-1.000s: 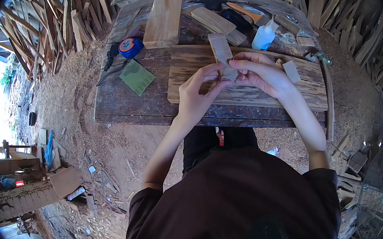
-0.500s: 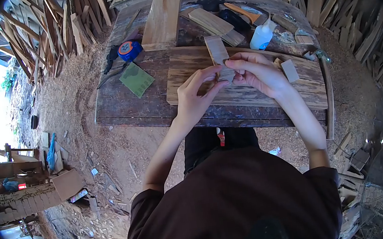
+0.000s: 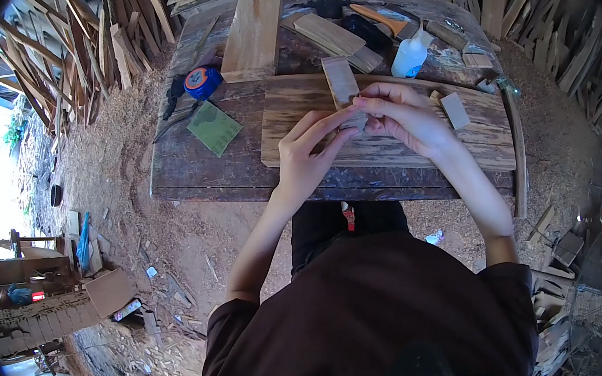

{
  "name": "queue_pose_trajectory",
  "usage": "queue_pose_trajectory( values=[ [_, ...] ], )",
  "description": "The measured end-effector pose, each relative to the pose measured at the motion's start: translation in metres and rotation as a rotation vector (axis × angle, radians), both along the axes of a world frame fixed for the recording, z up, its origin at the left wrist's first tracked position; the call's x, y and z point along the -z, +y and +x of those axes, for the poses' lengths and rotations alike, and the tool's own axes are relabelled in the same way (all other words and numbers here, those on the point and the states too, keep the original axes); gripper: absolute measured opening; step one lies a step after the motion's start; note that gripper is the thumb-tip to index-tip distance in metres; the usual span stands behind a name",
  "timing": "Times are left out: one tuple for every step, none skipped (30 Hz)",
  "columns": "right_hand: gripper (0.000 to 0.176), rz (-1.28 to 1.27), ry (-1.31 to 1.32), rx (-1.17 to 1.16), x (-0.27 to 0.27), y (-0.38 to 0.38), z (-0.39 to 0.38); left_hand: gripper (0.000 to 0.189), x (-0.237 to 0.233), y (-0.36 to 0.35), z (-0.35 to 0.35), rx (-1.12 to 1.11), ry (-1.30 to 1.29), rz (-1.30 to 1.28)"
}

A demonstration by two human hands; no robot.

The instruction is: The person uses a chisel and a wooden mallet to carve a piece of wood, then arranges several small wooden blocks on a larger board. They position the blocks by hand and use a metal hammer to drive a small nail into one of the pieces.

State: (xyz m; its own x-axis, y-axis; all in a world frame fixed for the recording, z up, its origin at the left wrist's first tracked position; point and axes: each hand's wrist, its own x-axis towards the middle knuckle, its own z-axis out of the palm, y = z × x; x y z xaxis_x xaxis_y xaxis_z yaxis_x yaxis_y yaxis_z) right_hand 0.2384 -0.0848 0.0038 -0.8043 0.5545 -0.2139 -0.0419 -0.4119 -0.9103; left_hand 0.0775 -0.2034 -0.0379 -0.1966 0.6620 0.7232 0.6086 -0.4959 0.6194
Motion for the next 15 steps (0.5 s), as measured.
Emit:
queue_pose_trajectory(
  values=[
    [0.02,-0.001,0.001,0.001,-0.0003,-0.0002,0.0001,0.037,-0.0004,0.0001,0.0,0.001,0.001,-0.001],
    [0.021,-0.009,0.008,0.0,-0.0005,-0.0007,0.0001,0.037,-0.001,0.0,0.0003,0.004,-0.006,-0.009],
    [0.021,-0.016,0.015,-0.002,-0.0005,-0.0011,0.0001,0.037,-0.0012,-0.0001,0.0006,0.008,-0.012,-0.018],
    [0.021,-0.017,0.015,-0.001,0.0007,-0.0011,0.0001,0.037,-0.0008,0.0001,0.0009,0.009,-0.012,-0.018],
    [0.021,-0.039,0.031,0.004,0.0028,-0.0012,-0.0002,0.037,0.0,0.0004,0.0012,0.005,-0.014,-0.009],
    [0.021,-0.061,0.046,0.008,0.0039,-0.0012,-0.0004,0.037,0.0004,0.0005,0.0014,0.002,-0.016,0.0],
    [0.021,-0.061,0.047,0.009,0.0037,-0.0015,-0.0002,0.037,0.0,0.0004,0.0016,0.002,-0.015,-0.001],
    [0.021,-0.065,0.063,0.003,0.0032,-0.0019,0.0,0.037,-0.0007,0.0001,0.0018,0.009,-0.021,-0.007],
    [0.021,-0.069,0.079,-0.003,0.0031,-0.0022,-0.0001,0.038,-0.0011,0.0,0.0017,0.016,-0.027,-0.013],
    [0.021,-0.07,0.081,-0.003,0.0036,-0.0024,-0.0005,0.038,-0.0009,0.0001,0.0016,0.016,-0.026,-0.014],
    [0.021,-0.087,0.092,0.001,0.0042,-0.0026,-0.0007,0.038,-0.0006,0.0002,0.0017,0.008,-0.025,-0.015],
    [0.021,-0.104,0.102,0.006,0.0046,-0.003,-0.0008,0.038,-0.0002,0.0005,0.0019,0.001,-0.025,-0.016],
    [0.021,-0.104,0.103,0.008,0.0044,-0.0038,-0.0012,0.038,0.0003,0.0007,0.0018,0.003,-0.025,-0.016],
    [0.021,-0.103,0.088,0.022,0.004,-0.0052,-0.0021,0.038,0.001,0.0006,0.0017,0.005,-0.032,-0.012],
    [0.02,-0.102,0.074,0.035,0.0035,-0.0059,-0.0024,0.038,0.0015,0.0006,0.0017,0.007,-0.04,-0.009]
  ],
)
